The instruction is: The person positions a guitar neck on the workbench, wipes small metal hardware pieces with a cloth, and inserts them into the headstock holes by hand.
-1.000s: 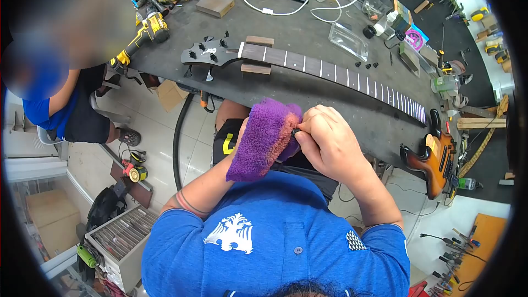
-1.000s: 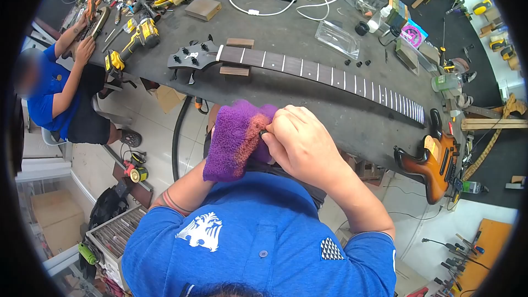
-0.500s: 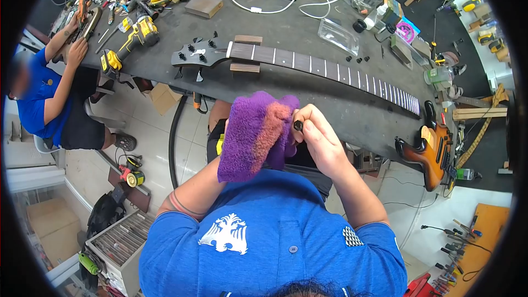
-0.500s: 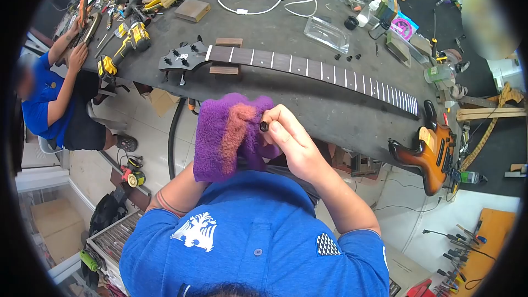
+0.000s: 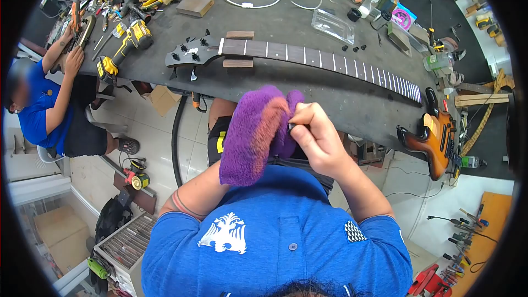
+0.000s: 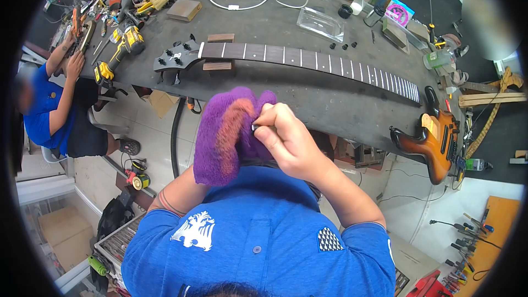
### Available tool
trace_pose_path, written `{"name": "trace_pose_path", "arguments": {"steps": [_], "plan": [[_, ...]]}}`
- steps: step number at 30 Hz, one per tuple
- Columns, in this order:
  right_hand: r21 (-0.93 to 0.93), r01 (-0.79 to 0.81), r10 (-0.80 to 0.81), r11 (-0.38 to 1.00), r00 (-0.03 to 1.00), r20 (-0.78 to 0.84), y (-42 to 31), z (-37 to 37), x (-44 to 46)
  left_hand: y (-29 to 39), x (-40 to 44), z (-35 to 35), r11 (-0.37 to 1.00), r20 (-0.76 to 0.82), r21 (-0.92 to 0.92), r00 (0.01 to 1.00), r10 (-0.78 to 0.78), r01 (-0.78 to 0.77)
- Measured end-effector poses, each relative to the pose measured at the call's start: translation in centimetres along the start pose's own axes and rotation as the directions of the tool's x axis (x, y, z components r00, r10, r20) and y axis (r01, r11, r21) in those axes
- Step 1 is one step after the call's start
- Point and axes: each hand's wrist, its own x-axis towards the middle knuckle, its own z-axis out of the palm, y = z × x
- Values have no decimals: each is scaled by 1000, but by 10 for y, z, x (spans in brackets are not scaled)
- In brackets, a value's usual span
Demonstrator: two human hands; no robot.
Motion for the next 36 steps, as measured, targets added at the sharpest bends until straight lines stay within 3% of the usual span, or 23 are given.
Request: {"name": "trace_pose_path", "arguments": {"steps": [2, 3, 4, 6, 7, 9, 13, 17, 19, 20, 24, 27, 29, 31, 33, 36], "plan": [[348, -41, 47, 937, 999, -10, 4, 1, 2, 14, 1, 10, 964, -15, -256, 997, -76, 70], [508, -56, 70, 859, 998, -8, 7, 2, 5, 17, 2, 12, 940, -16, -332, 996, -93, 82], [557, 6, -2, 831, 1000, -8, 13, 2, 8, 19, 8, 9, 950, -11, -308, 998, -64, 58], [593, -63, 95, 803, 995, -24, 11, 5, 6, 32, 25, 3, 996, 88, -37, 993, -77, 80], [614, -99, 146, 783, 989, -28, 10, 7, 3, 62, 38, -1, 971, 165, 215, 976, -143, 106], [566, -129, 183, 814, 982, -39, 21, 9, -3, 62, 40, -2, 899, 181, 434, 973, -143, 51], [417, -137, 171, 899, 984, -44, 16, 3, -4, 20, 27, 0, 890, 106, 443, 992, 66, -107], [302, -20, 77, 953, 981, -176, 13, 5, 2, 34, 32, 1, 913, 151, 407, 988, -33, -32], [179, 110, -53, 978, 954, -296, 21, 9, 3, 30, 31, -1, 897, 205, 424, 978, 37, -123], [-19, 176, -173, 984, 933, -314, 21, 6, 5, 26, 30, -2, 886, 230, 431, 971, 72, -168], [-476, 259, -375, 840, 912, -166, 13, 2, 16, -9, 20, 0, 979, 70, 188, 995, 68, -80], [-592, 300, -435, 748, 895, -97, 8, 7, 27, -25, 18, -6, 997, 2, 68, 1000, 27, -27], [-616, 305, -433, 726, 899, -65, 7, 12, 36, -27, 16, -10, 992, -42, -121, 999, 17, -22], [-622, 301, -418, 723, 907, -46, 6, 19, 46, -4, 17, -19, 957, -27, 264, 991, 134, -122], [-610, 290, -392, 737, 919, -36, 3, 27, 58, 7, 16, -26, 920, -33, 357, 982, 186, -162], [-555, 303, -381, 775, 924, -27, 1, 41, 79, 7, 12, -38, 985, -97, 82, 982, 160, -152]]}}
